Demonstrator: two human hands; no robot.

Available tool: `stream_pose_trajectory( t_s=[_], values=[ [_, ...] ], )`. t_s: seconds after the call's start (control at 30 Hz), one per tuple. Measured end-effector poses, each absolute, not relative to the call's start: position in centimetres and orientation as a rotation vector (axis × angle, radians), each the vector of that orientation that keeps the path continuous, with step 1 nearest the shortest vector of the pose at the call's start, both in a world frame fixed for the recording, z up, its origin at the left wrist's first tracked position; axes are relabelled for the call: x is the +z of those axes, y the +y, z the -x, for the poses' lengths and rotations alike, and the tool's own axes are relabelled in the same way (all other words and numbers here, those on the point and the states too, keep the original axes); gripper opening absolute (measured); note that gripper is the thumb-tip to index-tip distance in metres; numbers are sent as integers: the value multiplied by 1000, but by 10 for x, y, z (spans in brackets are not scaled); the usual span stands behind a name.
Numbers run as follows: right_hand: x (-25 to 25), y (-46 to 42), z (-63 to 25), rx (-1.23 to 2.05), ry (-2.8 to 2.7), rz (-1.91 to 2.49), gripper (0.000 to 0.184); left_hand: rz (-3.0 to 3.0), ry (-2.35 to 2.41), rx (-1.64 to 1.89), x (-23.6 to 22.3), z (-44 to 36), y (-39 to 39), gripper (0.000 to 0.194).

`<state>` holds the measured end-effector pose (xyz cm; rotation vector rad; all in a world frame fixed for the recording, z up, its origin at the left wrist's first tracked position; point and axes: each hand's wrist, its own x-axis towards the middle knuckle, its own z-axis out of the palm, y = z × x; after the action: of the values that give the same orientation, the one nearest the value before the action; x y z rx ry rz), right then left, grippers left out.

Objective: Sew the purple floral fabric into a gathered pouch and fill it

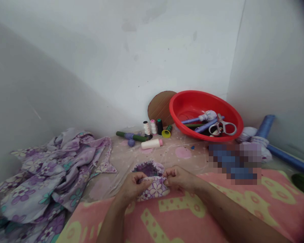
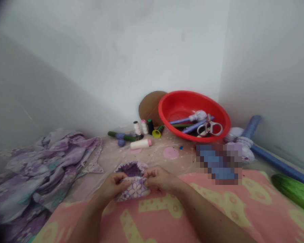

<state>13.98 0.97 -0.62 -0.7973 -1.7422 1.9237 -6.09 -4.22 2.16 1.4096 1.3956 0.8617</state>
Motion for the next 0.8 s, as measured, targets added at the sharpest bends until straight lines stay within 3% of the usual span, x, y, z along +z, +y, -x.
stream_pose_trajectory(
  t_s=[0.5,0.8],
  values=[
    [9,-2,-128,1658,-1825,858,9,-1516,1382,815,28,48,-46,30],
    [1,0,-132,1933,-1719,822,17,-1580,1348,754,27,48,-45,31]
  ],
)
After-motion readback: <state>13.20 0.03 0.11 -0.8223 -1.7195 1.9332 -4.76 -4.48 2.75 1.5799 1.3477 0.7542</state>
